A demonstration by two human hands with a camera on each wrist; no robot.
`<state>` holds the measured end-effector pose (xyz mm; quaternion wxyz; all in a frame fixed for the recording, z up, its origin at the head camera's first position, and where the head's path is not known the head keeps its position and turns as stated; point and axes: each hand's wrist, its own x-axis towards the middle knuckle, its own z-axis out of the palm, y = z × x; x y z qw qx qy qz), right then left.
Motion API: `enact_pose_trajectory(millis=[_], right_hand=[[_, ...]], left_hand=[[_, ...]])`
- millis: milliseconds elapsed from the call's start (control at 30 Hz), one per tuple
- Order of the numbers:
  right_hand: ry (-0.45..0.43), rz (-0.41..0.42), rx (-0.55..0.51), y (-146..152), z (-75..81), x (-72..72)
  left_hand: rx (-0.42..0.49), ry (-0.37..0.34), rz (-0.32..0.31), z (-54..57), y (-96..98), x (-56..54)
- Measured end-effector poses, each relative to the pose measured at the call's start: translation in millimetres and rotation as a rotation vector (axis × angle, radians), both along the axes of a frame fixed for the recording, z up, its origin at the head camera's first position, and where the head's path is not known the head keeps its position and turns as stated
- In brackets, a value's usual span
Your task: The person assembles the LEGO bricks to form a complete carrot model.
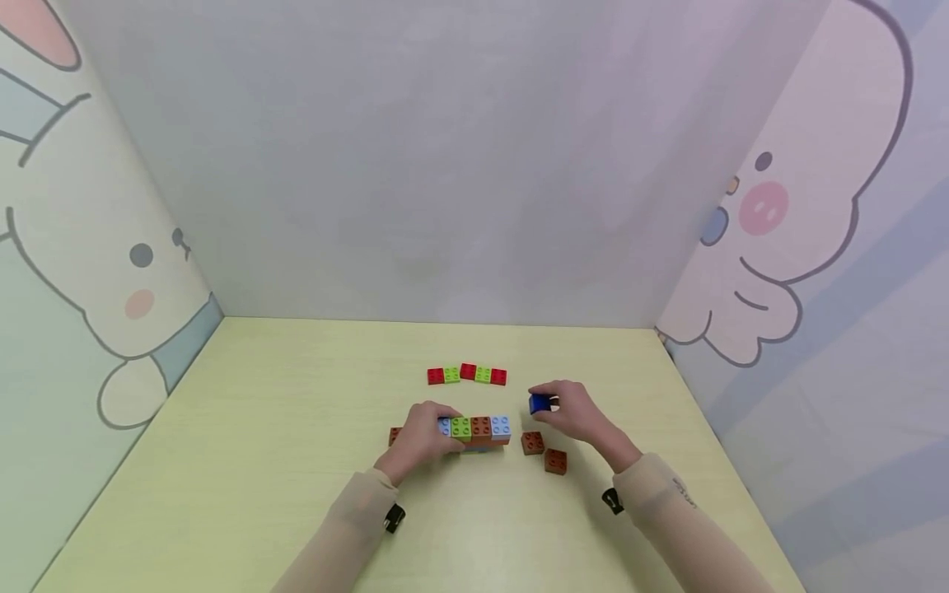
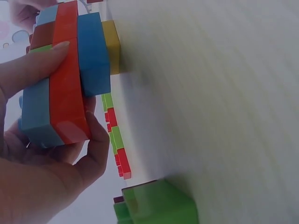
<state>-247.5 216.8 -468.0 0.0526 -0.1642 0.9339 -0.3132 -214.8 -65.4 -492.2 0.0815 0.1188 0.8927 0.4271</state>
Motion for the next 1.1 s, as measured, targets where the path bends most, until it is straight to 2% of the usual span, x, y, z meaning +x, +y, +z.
enact_pose_trajectory(millis=[200,400,700,933,1100], right_hand=[[0.007,0.037,-0.056,-24.2,17.2,8.9],[0.020,0.089,-0.085,-40.5,24.9,12.9],[0.003,0.140,-0.131,-53.9,28.3,17.6],[0.002,0.215,-0.097,-63.3,24.9,20.8],[0.016,0.237,-0.071,-68.3,22.1,21.5]], left_hand=[[0.000,0.005,0.004,-1.8,0.1,-0.6],[-0.007,0.005,0.006,-0.9,-0.3,-0.6],[-0.004,0.005,0.004,-1.4,-0.4,-3.3],[0.002,0.014,0.003,-4.1,-1.3,-5.9],[0.011,0.015,-0.014,-4.3,-1.7,-6.9]])
